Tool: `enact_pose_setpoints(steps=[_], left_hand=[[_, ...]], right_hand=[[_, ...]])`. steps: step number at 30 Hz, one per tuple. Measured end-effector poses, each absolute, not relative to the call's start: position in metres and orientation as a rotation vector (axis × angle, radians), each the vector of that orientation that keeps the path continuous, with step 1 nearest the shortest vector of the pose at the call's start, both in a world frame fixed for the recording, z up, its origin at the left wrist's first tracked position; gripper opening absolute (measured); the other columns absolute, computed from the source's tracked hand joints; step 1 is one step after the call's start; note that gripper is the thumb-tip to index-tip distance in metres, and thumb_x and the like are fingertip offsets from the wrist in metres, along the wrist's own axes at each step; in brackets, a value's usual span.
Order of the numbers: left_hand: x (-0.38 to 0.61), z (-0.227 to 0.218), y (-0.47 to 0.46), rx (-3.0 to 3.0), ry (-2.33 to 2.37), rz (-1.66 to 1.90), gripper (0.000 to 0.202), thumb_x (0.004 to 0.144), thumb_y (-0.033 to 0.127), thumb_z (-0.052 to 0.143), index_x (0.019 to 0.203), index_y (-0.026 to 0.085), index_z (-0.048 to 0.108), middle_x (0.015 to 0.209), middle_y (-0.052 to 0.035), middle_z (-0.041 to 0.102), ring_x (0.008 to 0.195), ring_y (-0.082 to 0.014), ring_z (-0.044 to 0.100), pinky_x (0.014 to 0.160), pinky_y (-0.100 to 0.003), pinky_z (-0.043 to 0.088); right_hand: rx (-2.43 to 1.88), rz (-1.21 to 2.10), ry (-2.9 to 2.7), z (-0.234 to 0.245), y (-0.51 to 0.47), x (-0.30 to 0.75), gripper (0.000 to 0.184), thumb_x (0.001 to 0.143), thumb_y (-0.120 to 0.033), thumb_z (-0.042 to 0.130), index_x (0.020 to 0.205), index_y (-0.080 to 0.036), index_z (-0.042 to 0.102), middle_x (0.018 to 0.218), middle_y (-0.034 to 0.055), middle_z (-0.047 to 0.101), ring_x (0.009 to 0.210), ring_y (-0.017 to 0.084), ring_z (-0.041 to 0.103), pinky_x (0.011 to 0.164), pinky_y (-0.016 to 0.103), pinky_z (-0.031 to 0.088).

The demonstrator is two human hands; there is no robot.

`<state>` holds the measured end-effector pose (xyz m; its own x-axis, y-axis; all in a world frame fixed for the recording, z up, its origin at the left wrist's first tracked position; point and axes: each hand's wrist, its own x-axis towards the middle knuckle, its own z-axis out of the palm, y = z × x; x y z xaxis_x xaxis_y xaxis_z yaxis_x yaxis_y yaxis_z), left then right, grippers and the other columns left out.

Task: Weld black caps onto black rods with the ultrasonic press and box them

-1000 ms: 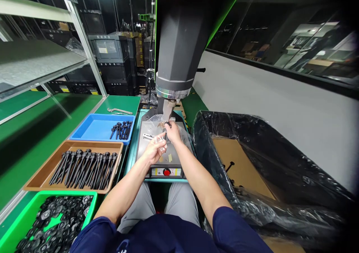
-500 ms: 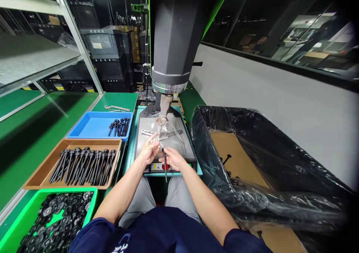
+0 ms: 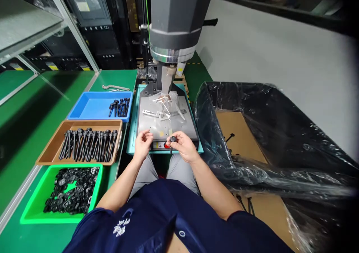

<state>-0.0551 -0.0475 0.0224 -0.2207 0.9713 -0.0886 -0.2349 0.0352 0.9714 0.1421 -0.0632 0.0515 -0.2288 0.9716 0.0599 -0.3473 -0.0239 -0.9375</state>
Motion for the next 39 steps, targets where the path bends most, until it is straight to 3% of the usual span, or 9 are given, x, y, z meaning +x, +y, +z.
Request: enact_pose_setpoints(steps=[4,7,15,20,24,27,30,36,39], left_hand=[[-0.041,0.046,-0.082,1.125,0.964,1.058,0.042,0.064,0.018,0.084,0.104,0.021,0.072,0.103,-0.0083,0.072,0.099,-0.022,0.065,0.092,-0.035,0.051],[-0.033,0.048,-0.091,1.292,0.986,1.028,0.038,0.068,0.021,0.082,0.106,0.022,0.073,0.104,-0.0075,0.072,0.104,-0.0254,0.064,0.096,-0.036,0.049],[-0.034,0.029,-0.087,1.45,1.105,1.082,0.01,0.077,0.029,0.074,0.083,0.021,0.073,0.08,-0.0037,0.066,0.078,-0.0195,0.058,0.08,-0.029,0.046],[-0.04,0.031,-0.088,1.434,1.133,1.089,0.013,0.076,0.03,0.075,0.072,0.02,0.068,0.073,-0.002,0.061,0.072,-0.0174,0.053,0.075,-0.028,0.043],[-0.042,0.03,-0.093,1.322,1.051,1.065,0.012,0.079,0.031,0.074,0.081,0.019,0.071,0.08,-0.003,0.065,0.075,-0.0168,0.055,0.076,-0.027,0.044],[-0.043,0.032,-0.099,1.183,0.919,1.006,0.018,0.08,0.035,0.074,0.087,0.018,0.073,0.085,-0.0048,0.067,0.077,-0.0169,0.057,0.076,-0.028,0.046],[-0.043,0.035,-0.103,1.104,0.856,0.95,0.021,0.082,0.036,0.072,0.088,0.016,0.072,0.085,-0.0067,0.067,0.073,-0.0156,0.058,0.072,-0.027,0.047],[-0.049,0.038,-0.111,1.112,0.97,0.98,0.021,0.08,0.036,0.074,0.086,0.016,0.071,0.075,-0.0055,0.066,0.065,-0.0151,0.057,0.063,-0.026,0.045],[-0.066,0.051,-0.121,1.299,1.123,0.981,0.018,0.084,0.034,0.068,0.081,0.017,0.072,0.069,-0.0032,0.063,0.062,-0.0145,0.054,0.062,-0.026,0.043]], right_hand=[[-0.744,1.392,-1.177,0.058,-0.074,0.129,0.045,0.069,-0.042,0.088,0.093,-0.024,0.054,0.089,0.0021,0.066,0.085,0.019,0.066,0.081,0.038,0.056],[-0.724,1.36,-1.163,0.06,-0.079,0.117,0.048,0.068,-0.043,0.088,0.09,-0.025,0.05,0.09,0.0019,0.064,0.087,0.02,0.065,0.081,0.039,0.056],[-0.692,1.302,-1.206,0.059,-0.08,0.107,0.043,0.07,-0.035,0.087,0.089,-0.026,0.049,0.088,0.0006,0.065,0.083,0.018,0.065,0.078,0.035,0.055],[-0.78,1.321,-1.306,0.051,-0.079,0.113,0.048,0.073,-0.037,0.084,0.109,-0.025,0.056,0.099,0.0048,0.07,0.092,0.021,0.067,0.087,0.04,0.055],[-0.838,1.388,-1.394,0.042,-0.075,0.118,0.052,0.079,-0.035,0.078,0.126,-0.023,0.058,0.11,0.0076,0.072,0.104,0.023,0.067,0.096,0.042,0.052],[-0.858,1.48,-1.35,0.038,-0.072,0.118,0.049,0.082,-0.036,0.074,0.126,-0.022,0.059,0.1,0.0055,0.074,0.083,0.019,0.07,0.073,0.033,0.058],[-0.912,1.549,-1.249,0.039,-0.068,0.114,0.055,0.077,-0.035,0.077,0.127,-0.023,0.057,0.093,0.0035,0.073,0.063,0.015,0.064,0.049,0.025,0.051],[-0.896,1.551,-1.22,0.036,-0.063,0.097,0.059,0.072,-0.033,0.081,0.124,-0.023,0.056,0.088,0.0024,0.071,0.076,0.019,0.068,0.065,0.032,0.058],[-0.857,1.529,-1.265,0.031,-0.065,0.094,0.066,0.072,-0.034,0.083,0.129,-0.025,0.052,0.098,0.0051,0.07,0.087,0.022,0.069,0.077,0.037,0.058]])
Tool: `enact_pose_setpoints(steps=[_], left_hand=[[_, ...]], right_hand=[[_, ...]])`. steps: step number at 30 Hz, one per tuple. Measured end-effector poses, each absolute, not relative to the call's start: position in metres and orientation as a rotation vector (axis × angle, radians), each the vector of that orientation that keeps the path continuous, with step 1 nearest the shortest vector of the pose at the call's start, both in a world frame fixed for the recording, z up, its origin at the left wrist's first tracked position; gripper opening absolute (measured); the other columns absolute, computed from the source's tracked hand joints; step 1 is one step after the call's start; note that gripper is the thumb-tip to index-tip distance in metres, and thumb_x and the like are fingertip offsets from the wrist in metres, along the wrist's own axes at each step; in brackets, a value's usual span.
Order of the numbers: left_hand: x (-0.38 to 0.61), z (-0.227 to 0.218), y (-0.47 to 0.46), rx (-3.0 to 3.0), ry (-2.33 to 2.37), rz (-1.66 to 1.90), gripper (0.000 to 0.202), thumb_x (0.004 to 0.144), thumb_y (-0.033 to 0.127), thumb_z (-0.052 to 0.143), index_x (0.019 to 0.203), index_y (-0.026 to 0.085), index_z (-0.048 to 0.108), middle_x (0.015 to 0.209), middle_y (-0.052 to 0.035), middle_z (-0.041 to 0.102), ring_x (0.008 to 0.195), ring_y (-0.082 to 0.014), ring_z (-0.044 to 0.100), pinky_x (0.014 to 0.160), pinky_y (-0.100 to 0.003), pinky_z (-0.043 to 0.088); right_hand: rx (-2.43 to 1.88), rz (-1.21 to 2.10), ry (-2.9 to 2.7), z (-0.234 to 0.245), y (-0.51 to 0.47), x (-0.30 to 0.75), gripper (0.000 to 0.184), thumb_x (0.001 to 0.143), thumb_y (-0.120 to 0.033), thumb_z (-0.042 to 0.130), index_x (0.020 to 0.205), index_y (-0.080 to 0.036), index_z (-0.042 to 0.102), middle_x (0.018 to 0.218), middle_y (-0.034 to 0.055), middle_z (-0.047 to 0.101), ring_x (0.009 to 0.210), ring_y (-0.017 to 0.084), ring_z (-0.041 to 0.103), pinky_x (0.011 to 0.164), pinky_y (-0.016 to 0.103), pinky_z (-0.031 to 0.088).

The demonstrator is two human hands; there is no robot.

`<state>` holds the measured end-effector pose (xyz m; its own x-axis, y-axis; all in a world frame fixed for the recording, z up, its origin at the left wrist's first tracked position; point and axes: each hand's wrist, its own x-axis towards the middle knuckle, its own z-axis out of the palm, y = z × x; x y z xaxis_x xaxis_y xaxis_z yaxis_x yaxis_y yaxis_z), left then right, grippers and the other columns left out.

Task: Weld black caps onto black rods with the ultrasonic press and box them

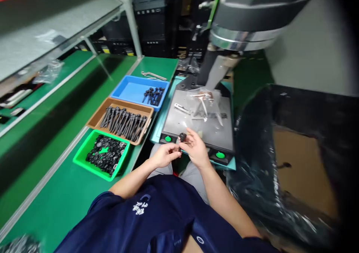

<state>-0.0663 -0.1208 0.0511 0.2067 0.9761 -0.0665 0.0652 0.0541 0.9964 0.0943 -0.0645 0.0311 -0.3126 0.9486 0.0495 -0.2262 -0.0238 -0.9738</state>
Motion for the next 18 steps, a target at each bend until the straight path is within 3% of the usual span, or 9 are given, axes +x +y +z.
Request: enact_pose_setpoints(steps=[2,8,13,18], left_hand=[[-0.088,0.065,-0.128,1.403,1.259,1.012,0.016,0.085,0.032,0.067,0.083,0.018,0.074,0.072,-0.0028,0.062,0.065,-0.0147,0.054,0.064,-0.026,0.043],[-0.201,0.104,-0.138,1.496,2.011,1.06,0.019,0.081,0.029,0.07,0.096,0.02,0.076,0.097,-0.0068,0.072,0.087,-0.0213,0.064,0.084,-0.031,0.048],[-0.306,0.113,-0.115,1.302,2.631,0.703,0.03,0.083,0.025,0.066,0.11,0.017,0.075,0.108,-0.0099,0.074,0.1,-0.0248,0.066,0.096,-0.035,0.047],[-0.381,0.109,-0.086,1.018,2.867,0.299,0.03,0.088,0.029,0.061,0.114,0.02,0.073,0.114,-0.0102,0.073,0.104,-0.0245,0.065,0.09,-0.034,0.049]], right_hand=[[-0.86,1.537,-1.275,0.025,-0.064,0.097,0.066,0.073,-0.037,0.082,0.13,-0.025,0.051,0.104,0.0076,0.07,0.092,0.023,0.069,0.081,0.04,0.058],[-0.94,1.612,-1.269,0.009,-0.064,0.111,0.047,0.078,-0.048,0.078,0.113,-0.023,0.062,0.092,0.0084,0.072,0.078,0.023,0.07,0.075,0.043,0.06],[-0.969,1.599,-1.282,0.003,-0.07,0.12,0.045,0.078,-0.051,0.077,0.111,-0.023,0.064,0.09,0.0098,0.072,0.077,0.025,0.071,0.071,0.043,0.061],[-1.01,1.59,-1.236,-0.004,-0.074,0.13,0.048,0.077,-0.053,0.079,0.111,-0.022,0.066,0.09,0.0105,0.072,0.075,0.023,0.071,0.068,0.039,0.061]])
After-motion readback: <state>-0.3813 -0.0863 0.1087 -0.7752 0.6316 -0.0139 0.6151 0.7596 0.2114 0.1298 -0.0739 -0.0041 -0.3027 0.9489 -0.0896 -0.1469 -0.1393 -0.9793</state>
